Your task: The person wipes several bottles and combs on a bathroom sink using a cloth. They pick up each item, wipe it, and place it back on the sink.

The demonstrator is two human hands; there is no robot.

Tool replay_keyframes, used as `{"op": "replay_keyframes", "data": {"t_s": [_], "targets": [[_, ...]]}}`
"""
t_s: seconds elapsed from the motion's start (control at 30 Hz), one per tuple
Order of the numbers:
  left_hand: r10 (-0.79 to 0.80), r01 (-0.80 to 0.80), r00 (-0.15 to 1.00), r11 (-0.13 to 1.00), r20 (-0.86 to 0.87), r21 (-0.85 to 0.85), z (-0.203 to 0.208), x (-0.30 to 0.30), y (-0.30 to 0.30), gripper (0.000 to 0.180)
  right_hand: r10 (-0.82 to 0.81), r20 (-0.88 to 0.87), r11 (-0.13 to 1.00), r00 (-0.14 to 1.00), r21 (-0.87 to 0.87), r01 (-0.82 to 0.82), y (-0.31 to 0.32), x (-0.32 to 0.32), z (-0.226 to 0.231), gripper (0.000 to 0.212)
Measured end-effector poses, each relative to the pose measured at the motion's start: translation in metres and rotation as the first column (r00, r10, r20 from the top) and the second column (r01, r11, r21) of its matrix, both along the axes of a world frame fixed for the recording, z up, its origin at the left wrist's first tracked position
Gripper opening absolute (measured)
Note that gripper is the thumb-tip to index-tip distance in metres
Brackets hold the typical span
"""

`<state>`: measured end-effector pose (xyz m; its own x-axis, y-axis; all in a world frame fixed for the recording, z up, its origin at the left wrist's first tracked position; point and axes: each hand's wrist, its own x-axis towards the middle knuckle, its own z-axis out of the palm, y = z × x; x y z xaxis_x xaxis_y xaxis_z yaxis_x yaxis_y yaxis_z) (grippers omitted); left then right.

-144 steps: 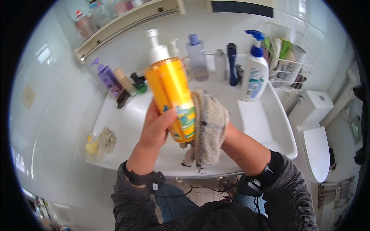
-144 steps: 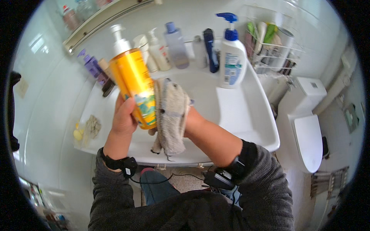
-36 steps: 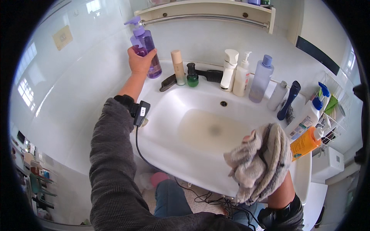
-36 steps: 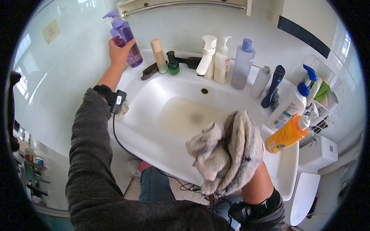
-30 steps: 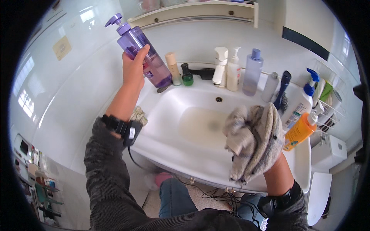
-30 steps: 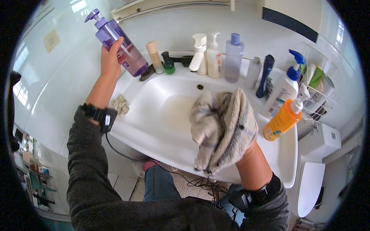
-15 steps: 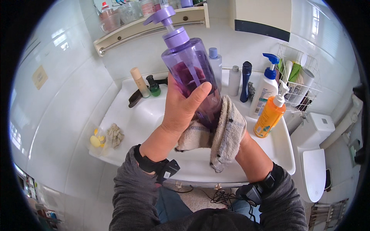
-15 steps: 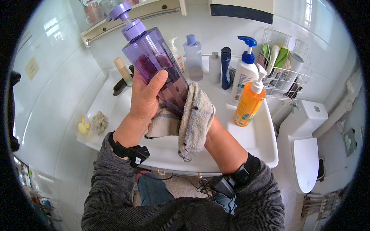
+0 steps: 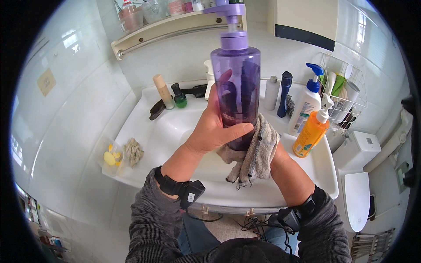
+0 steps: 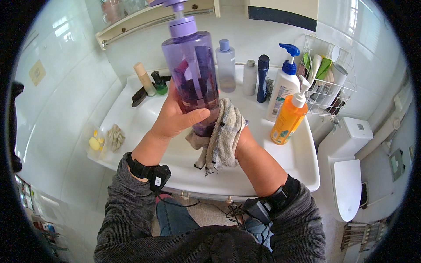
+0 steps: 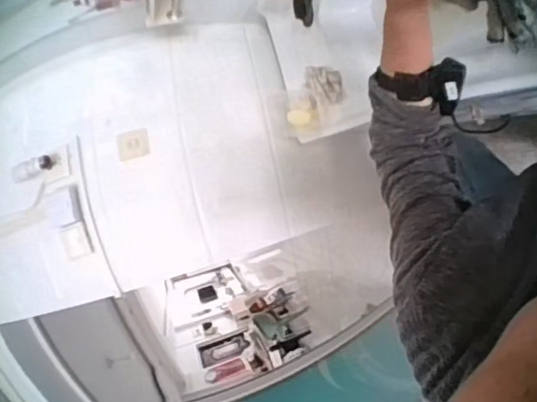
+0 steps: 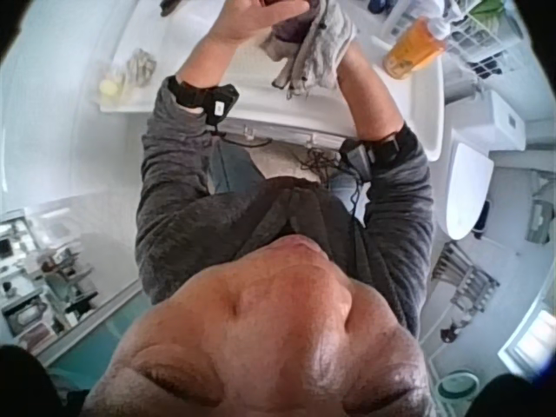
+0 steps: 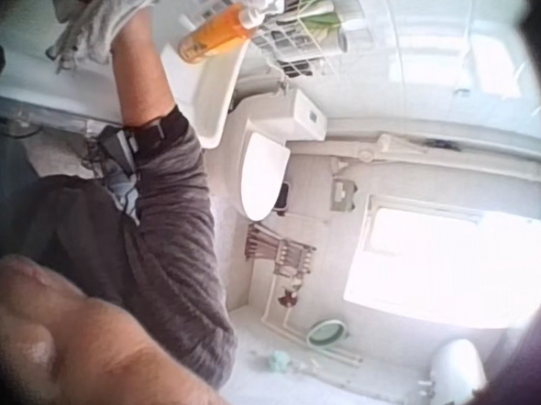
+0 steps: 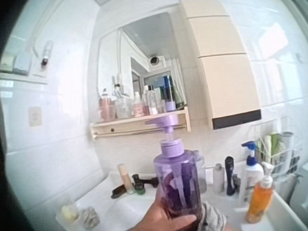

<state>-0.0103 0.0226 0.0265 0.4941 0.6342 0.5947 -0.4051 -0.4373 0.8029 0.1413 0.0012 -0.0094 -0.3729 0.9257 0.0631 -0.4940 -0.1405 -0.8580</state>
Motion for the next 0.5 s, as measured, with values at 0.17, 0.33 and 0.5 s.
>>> {"op": "replay_keyframes", "data": {"t_s": [0.17,0.33,0.5], "targets": [[0.086,-0.086,0.996,0.992,0.011,0.093,0.000,0.002,-0.006,0.100,-0.047,0.017,0.989,0.999,-0.138,0.049,-0.008,0.003,0.005,0.030],[0.144,-0.148,0.989,0.981,0.042,0.124,-0.007,0.006,-0.004,0.095,-0.057,0.047,0.982,0.997,-0.178,0.064,-0.008,0.007,0.005,0.027],[0.359,-0.355,0.933,0.905,0.025,0.233,-0.017,0.009,0.004,0.091,0.050,-0.081,0.978,0.995,-0.199,-0.065,-0.001,0.004,-0.005,0.025]]}}
